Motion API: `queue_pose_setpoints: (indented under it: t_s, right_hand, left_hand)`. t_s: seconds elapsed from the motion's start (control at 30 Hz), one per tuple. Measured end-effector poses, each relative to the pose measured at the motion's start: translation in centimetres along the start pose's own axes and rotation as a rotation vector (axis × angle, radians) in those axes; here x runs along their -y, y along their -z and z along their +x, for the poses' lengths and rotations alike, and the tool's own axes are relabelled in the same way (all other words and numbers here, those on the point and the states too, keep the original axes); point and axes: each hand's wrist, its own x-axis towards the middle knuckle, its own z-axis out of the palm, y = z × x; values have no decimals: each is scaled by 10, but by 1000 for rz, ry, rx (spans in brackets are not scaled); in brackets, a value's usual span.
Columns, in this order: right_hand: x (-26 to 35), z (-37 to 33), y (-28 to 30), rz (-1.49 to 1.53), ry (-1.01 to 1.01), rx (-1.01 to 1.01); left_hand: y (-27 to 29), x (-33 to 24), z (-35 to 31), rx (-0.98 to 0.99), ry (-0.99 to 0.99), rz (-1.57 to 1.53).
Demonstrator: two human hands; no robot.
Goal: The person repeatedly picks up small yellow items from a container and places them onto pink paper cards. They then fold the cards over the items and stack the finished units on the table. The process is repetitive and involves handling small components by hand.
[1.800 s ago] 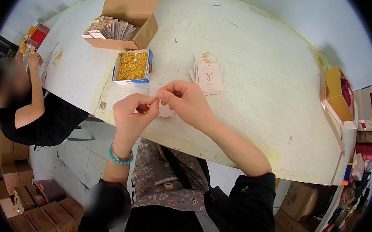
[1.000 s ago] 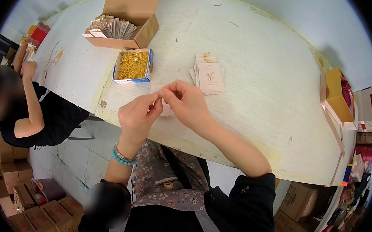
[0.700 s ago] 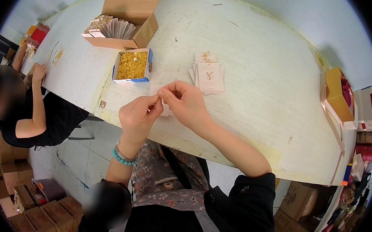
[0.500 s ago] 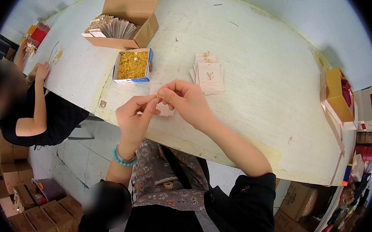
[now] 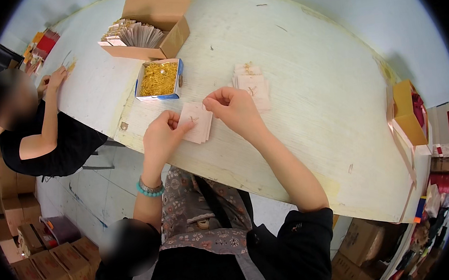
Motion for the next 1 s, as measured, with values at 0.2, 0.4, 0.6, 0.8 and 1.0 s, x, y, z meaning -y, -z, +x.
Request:
queue_pose_setpoints:
  t_s: [0.2, 0.4, 0.6, 0.8, 1.0]
  right_hand:
    - [-7, 2, -2, -39, -73, 98]
    - [-4, 0, 0, -35, -119, 120]
    - [4, -4, 2, -72, -109, 114]
    - [4, -5, 3, -72, -62, 106]
    - [-8, -5, -3, -35, 155, -54]
  left_hand:
    - [4, 13, 9, 6, 12, -146]
    - [14, -13, -13, -140, -166, -98]
    - [15, -18, -19, -203, -352, -89]
    - [17, -20, -21, -163, -336, -88]
    - [18, -16, -21, 134, -88, -367]
